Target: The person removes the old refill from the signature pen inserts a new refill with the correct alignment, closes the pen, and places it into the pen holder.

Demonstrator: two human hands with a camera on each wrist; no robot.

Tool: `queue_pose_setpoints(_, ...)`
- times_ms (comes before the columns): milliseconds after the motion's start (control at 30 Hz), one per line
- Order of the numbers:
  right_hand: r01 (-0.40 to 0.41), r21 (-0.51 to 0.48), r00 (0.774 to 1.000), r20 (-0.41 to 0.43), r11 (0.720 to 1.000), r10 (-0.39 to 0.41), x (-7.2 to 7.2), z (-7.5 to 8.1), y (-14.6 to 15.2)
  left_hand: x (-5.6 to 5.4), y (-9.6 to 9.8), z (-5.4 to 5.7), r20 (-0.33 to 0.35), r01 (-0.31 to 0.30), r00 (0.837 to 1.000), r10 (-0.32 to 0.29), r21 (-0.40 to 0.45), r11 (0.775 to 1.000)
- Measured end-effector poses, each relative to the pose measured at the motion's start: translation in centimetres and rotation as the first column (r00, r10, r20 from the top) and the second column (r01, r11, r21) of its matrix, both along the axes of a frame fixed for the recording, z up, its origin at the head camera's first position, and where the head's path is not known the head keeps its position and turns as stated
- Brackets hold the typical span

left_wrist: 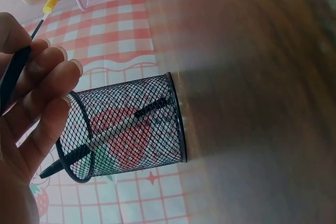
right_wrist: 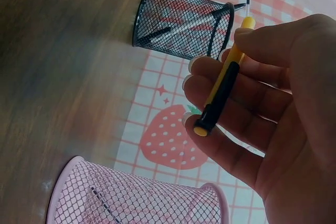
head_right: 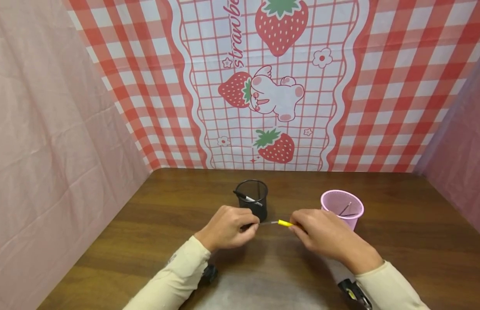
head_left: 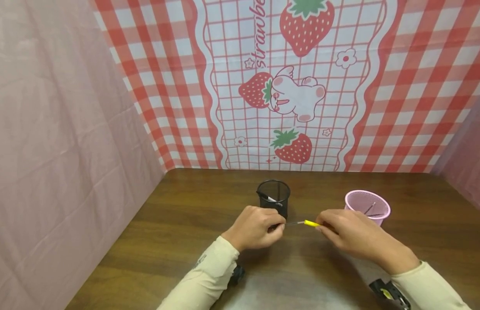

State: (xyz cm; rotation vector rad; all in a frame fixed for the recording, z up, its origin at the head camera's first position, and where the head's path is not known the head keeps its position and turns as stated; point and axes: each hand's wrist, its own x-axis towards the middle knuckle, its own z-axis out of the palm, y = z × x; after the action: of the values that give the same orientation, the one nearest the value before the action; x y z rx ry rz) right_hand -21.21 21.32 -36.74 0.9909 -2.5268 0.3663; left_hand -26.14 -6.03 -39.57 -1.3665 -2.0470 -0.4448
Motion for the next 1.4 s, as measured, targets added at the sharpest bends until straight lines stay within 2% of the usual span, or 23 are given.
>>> queue_pose_setpoints(200, 0.007, 0.008, 1.0, 0.03, 1.0, -0.007, -0.1, -0.1, 0.1, 0.0, 0.0, 0.0, 0.019, 0.002, 1.0, -0.002, 0.006, 1.0)
queue_pose_setpoints(500, -0.025, 0.019, 0.998, 0.062, 0.999, 0.024, -0.2, -0.4, 0.0, -0.1, 0.0, 0.1, -0.015, 0.001, 1.0, -0.001, -0.003, 1.0)
queue_pose_setpoints(833, -0.029, 0.025, 0.999, 0.036, 0.999, 0.028, -0.2, -0.7, 0.0, 0.0, 0.0, 0.1, -0.004, -0.005, 1.0, 0.005, -0.01, 1.0)
queue_pose_setpoints(1200, 0.02, 0.062, 0.994, 0.109, 0.998, -0.026, -0.2, -0.8, 0.0, 0.0, 0.1, 0.1, 0.007, 0.002, 1.0, -0.002, -0.005, 1.0)
queue_pose_setpoints(1400, 0.054, 0.098, 0.991, 0.116, 0.994, -0.065, -0.1, -1.0, 0.2, 0.0, 0.2, 0.1, 0.009, -0.004, 1.0, 0.005, -0.01, 1.0)
